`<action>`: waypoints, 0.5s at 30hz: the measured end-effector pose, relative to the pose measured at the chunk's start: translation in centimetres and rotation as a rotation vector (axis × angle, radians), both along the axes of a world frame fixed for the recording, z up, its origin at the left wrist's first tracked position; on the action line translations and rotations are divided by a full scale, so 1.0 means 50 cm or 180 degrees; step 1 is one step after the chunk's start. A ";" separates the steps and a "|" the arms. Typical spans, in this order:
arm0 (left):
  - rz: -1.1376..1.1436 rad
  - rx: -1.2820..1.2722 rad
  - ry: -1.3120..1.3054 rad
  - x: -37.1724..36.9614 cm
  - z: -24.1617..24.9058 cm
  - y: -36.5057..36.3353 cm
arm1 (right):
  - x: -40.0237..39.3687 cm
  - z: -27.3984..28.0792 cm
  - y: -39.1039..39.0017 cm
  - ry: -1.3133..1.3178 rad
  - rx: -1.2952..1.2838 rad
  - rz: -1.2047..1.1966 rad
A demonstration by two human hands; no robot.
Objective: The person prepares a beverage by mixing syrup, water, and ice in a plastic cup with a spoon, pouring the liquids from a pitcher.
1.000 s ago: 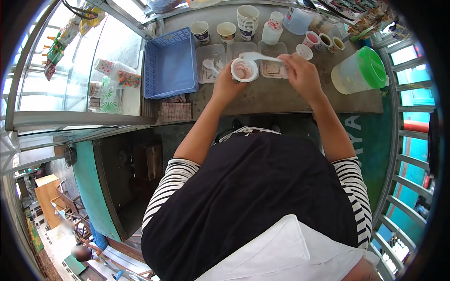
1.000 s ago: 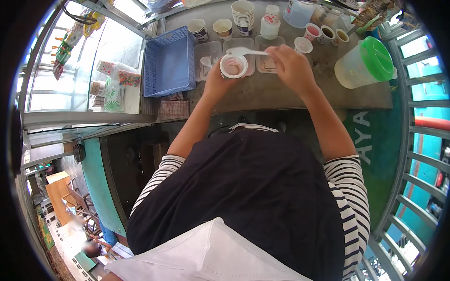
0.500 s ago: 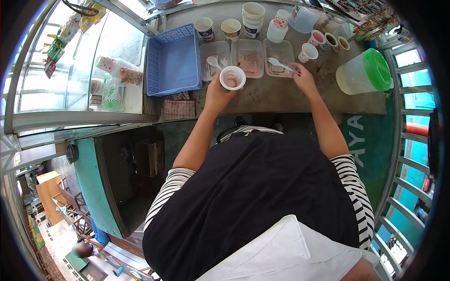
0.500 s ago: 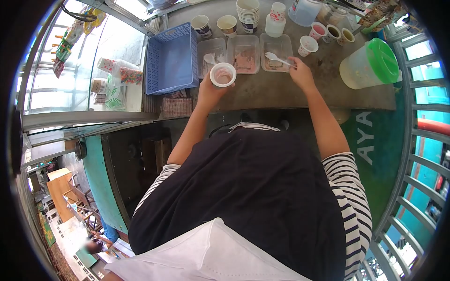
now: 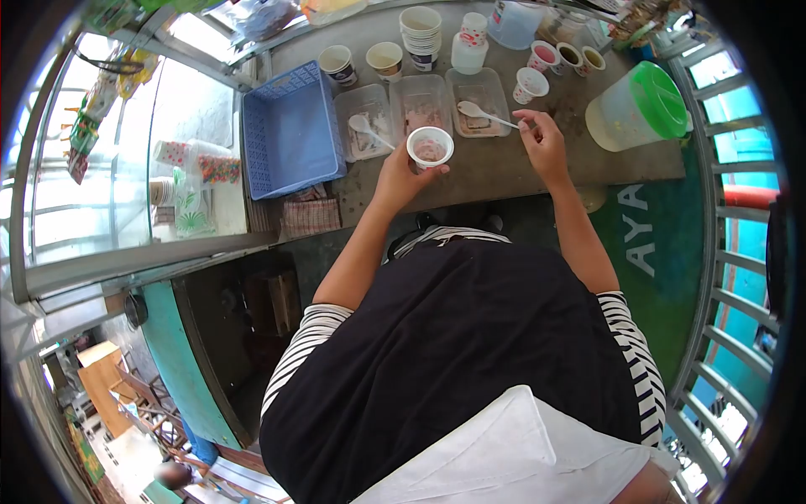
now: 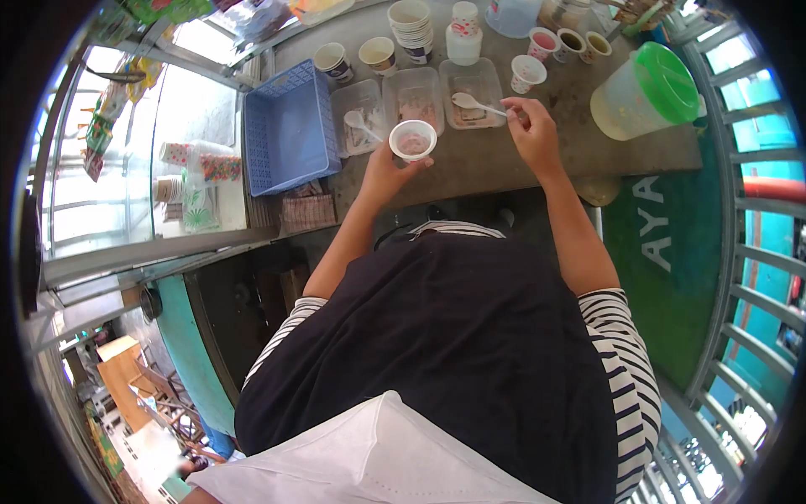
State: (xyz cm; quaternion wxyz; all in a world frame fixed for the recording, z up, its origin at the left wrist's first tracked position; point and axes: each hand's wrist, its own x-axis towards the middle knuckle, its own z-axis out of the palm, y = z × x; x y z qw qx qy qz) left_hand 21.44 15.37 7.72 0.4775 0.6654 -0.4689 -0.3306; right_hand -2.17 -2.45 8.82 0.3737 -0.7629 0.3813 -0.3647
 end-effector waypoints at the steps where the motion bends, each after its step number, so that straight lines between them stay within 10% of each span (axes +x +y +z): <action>1: -0.0099 0.0059 0.0003 -0.006 0.001 -0.008 | -0.011 0.002 -0.003 -0.0003 0.0003 -0.0060; 4: -0.0231 0.0207 0.0290 -0.030 0.012 -0.034 | -0.060 0.010 -0.021 -0.0206 0.0729 -0.0212; 10: -0.0615 0.0093 -0.0112 -0.064 0.003 -0.075 | -0.266 0.015 -0.166 -0.1719 -0.0367 -0.1981; 15: -0.0658 0.0245 0.0013 -0.121 0.009 -0.124 | -0.417 0.080 -0.268 -0.2617 0.0748 -0.3027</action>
